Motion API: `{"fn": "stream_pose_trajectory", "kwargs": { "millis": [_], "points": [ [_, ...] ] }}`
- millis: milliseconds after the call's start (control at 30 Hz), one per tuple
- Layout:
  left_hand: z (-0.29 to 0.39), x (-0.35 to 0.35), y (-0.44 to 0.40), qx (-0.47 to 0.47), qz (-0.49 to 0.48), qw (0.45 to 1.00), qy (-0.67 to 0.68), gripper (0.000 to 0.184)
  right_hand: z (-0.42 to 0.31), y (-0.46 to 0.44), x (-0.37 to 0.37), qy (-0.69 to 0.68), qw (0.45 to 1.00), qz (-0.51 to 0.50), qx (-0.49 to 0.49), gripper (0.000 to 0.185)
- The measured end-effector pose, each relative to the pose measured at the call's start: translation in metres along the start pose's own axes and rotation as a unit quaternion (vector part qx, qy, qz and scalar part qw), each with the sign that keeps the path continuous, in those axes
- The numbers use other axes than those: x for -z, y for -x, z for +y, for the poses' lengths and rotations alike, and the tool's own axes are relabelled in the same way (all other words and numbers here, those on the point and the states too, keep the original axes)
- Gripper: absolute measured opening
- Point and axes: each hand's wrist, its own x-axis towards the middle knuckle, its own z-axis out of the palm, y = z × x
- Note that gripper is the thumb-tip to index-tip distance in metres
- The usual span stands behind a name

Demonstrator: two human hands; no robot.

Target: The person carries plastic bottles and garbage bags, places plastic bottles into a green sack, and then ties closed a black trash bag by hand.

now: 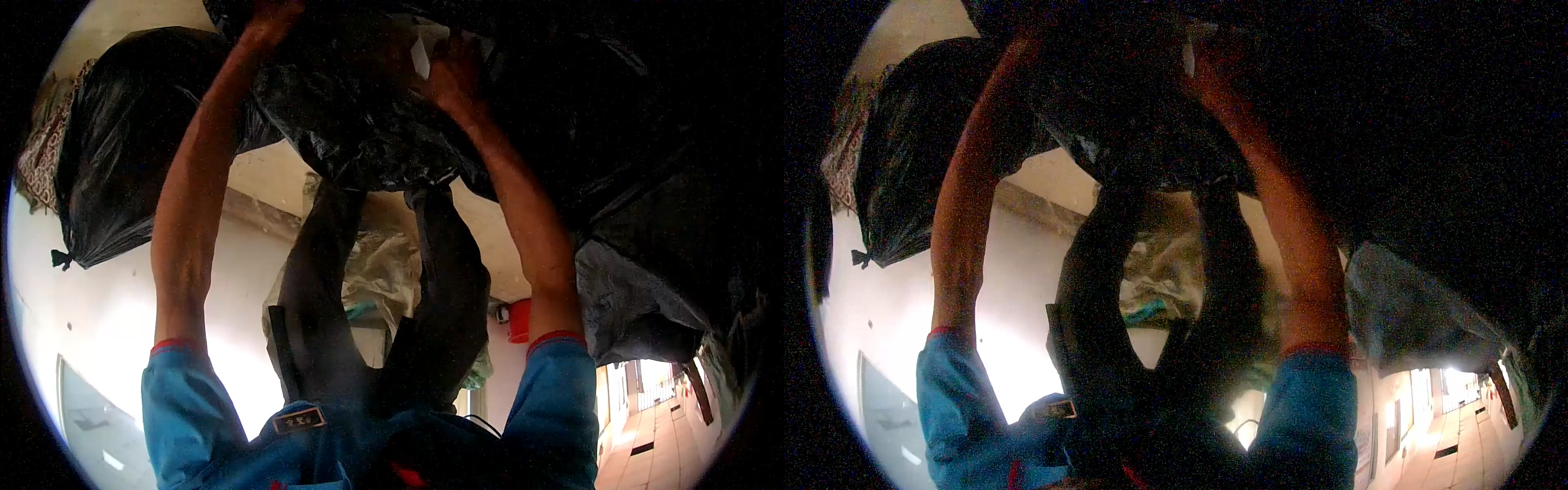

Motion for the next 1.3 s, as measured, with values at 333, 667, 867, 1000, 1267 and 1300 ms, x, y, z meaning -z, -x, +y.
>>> {"fn": "stream_pose_trajectory", "kwargs": {
  "millis": [333, 667, 867, 1000, 1267, 1300],
  "points": [
    [-0.055, -0.129, -0.032, -0.070, -0.023, 0.996, -0.041, 0.056, 0.090, -0.005, -0.045, -0.351, 0.932, 0.067, -0.064, 0.062],
    [0.011, -0.048, 0.035, 0.089, -0.096, 0.991, -0.002, 0.050, 0.141, 0.003, 0.022, -0.434, 0.858, 0.006, -0.275, 0.067],
    [-0.010, -0.060, 0.056, 0.045, -0.089, 0.995, -0.024, 0.048, 0.137, 0.038, 0.045, -0.431, 0.804, -0.172, -0.373, 0.092],
    [-0.009, -0.048, 0.061, 0.049, -0.146, 0.987, -0.049, 0.049, 0.127, 0.076, 0.038, -0.444, 0.804, -0.132, -0.372, 0.090],
    [0.000, 0.003, 0.090, -0.039, -0.071, 0.995, -0.052, 0.053, 0.106, 0.121, 0.033, -0.448, 0.814, -0.069, -0.363, 0.087],
    [0.002, 0.013, 0.095, -0.041, -0.066, 0.995, -0.056, 0.053, 0.102, 0.124, 0.034, -0.444, 0.819, -0.067, -0.358, 0.087]
  ]
}}
